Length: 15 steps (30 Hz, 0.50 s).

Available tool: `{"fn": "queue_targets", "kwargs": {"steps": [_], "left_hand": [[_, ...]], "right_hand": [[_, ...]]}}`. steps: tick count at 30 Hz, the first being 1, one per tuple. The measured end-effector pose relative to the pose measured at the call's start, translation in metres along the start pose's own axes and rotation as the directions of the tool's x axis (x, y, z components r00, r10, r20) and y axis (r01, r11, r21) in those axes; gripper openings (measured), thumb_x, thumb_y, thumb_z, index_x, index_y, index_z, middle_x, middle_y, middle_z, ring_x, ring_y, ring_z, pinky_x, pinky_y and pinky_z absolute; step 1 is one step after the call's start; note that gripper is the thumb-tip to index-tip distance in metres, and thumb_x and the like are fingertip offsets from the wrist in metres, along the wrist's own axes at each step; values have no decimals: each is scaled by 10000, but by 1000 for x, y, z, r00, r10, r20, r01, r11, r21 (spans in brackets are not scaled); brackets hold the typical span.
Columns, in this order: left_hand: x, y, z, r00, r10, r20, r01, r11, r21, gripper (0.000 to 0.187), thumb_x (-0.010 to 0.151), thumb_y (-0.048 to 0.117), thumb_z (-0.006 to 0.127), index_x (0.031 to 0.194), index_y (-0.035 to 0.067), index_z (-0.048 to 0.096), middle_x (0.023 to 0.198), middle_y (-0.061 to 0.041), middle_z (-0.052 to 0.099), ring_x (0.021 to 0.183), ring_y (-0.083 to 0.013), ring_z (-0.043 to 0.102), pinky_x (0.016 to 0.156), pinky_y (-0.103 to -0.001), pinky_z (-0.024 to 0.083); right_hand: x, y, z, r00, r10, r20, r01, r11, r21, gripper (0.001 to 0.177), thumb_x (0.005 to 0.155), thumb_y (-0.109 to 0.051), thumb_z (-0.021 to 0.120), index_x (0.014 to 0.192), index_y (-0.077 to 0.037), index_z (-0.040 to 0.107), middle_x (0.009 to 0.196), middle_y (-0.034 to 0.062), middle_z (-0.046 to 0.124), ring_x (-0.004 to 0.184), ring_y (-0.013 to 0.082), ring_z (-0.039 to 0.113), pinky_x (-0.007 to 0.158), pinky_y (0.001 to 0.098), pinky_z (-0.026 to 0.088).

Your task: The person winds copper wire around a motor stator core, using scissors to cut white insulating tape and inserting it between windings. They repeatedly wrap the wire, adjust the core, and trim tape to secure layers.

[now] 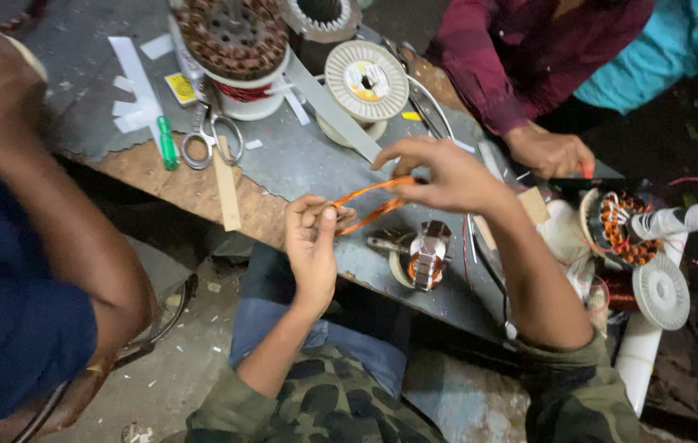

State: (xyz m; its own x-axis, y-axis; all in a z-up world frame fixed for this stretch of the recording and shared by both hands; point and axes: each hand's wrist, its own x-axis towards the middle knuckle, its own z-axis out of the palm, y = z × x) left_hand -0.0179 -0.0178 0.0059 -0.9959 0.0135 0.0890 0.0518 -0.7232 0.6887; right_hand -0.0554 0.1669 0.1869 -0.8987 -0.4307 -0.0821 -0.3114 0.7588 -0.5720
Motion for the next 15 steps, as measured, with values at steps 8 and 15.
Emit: {"fn": "queue_targets", "kwargs": {"steps": [8, 15], "left_hand": [[53, 12, 19, 858, 73, 508, -153, 981, 117, 630, 1004, 61, 714, 1516, 38, 349, 1444, -184, 596, 1401, -239, 544, 1209, -361, 406], [67, 20, 46, 758, -339, 557, 321, 937, 134, 598, 892, 49, 759, 1426, 30, 490, 1035, -70, 668, 946, -151, 666, 894, -304, 531]], "right_hand": [[0, 17, -21, 999, 33, 29, -43, 841, 539, 199, 950, -109, 751, 1115, -26, 677, 740, -41, 605, 646, 32, 553, 573, 205, 419], [0, 26, -28, 993, 101, -58, -27, 687, 726, 153, 982, -110, 725, 1103, -23, 691, 713, -51, 562, 604, 47, 469, 546, 230, 365]]}}
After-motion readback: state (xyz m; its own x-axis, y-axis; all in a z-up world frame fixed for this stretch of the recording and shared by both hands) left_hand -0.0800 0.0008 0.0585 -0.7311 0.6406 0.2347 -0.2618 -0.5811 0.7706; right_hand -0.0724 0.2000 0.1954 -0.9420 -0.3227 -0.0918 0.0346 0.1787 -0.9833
